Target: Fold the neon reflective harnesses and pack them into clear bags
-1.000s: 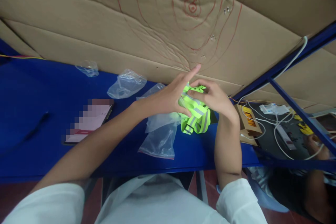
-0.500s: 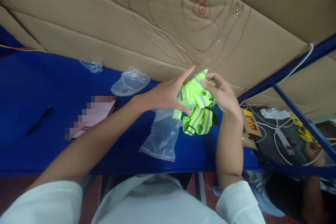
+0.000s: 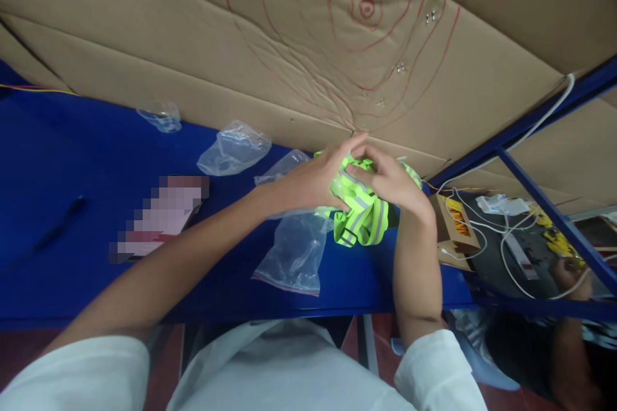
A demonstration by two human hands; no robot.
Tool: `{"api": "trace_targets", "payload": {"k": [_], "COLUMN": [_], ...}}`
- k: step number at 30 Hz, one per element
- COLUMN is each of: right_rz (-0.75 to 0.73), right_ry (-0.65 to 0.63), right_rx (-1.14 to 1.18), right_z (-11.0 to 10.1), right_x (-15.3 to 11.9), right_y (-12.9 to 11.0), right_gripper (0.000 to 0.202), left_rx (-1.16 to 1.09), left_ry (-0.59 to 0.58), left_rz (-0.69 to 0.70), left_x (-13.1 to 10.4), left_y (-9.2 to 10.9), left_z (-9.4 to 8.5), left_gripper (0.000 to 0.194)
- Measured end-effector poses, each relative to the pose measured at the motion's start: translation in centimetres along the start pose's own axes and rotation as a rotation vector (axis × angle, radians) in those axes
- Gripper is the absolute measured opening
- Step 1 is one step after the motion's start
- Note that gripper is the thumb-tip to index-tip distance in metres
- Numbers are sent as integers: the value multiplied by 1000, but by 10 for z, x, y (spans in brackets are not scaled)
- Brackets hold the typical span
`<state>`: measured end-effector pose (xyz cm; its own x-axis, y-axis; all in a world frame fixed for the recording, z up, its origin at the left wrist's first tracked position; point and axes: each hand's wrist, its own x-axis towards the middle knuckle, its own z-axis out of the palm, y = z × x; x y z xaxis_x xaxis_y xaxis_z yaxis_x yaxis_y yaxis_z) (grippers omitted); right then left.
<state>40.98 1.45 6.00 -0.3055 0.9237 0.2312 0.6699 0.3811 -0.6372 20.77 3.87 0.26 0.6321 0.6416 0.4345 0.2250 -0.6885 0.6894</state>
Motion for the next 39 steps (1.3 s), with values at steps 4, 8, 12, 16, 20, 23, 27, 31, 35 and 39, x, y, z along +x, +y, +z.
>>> {"api": "trace_targets", "payload": {"k": [4, 8, 12, 16, 20, 23, 27, 31, 35, 39], "right_rz": [25, -91, -113, -102, -140, -205, -293, -309, -307, -263], "right_ry": [65, 132, 313, 430, 504, 504, 454, 380, 260, 193], "right_rx": [11, 4, -51, -91, -41, 6, -77, -159, -65, 25], "right_z": [10, 14, 17, 21, 23, 23, 24, 27, 25, 20], "right_x": [6, 10, 11, 12, 13, 10, 6, 5, 2, -1], "right_y": [1, 0, -7, -10, -9, -13, -21, -25, -26, -27], "right_gripper": [29, 42, 17, 22, 22, 9, 12, 13, 7, 10], "left_rx": [-52, -78, -49, -26, -63, -89, -46, 22, 25, -39], "left_ry": [61, 148, 162, 245, 213, 140, 125, 77, 17, -37], "left_rz": [59, 126, 157, 116, -104, -222, -142, -123, -69, 50], "left_x": [2, 7, 7, 6, 8, 8, 6, 1, -1, -2], "left_y": [-6, -11, -2, 5, 7, 10, 19, 24, 21, 20], "left_z": [5, 2, 4, 7, 4, -3, -13, -19, -20, -22], "left_gripper": [131, 132, 128, 132, 130, 105, 107, 118, 124, 129]}}
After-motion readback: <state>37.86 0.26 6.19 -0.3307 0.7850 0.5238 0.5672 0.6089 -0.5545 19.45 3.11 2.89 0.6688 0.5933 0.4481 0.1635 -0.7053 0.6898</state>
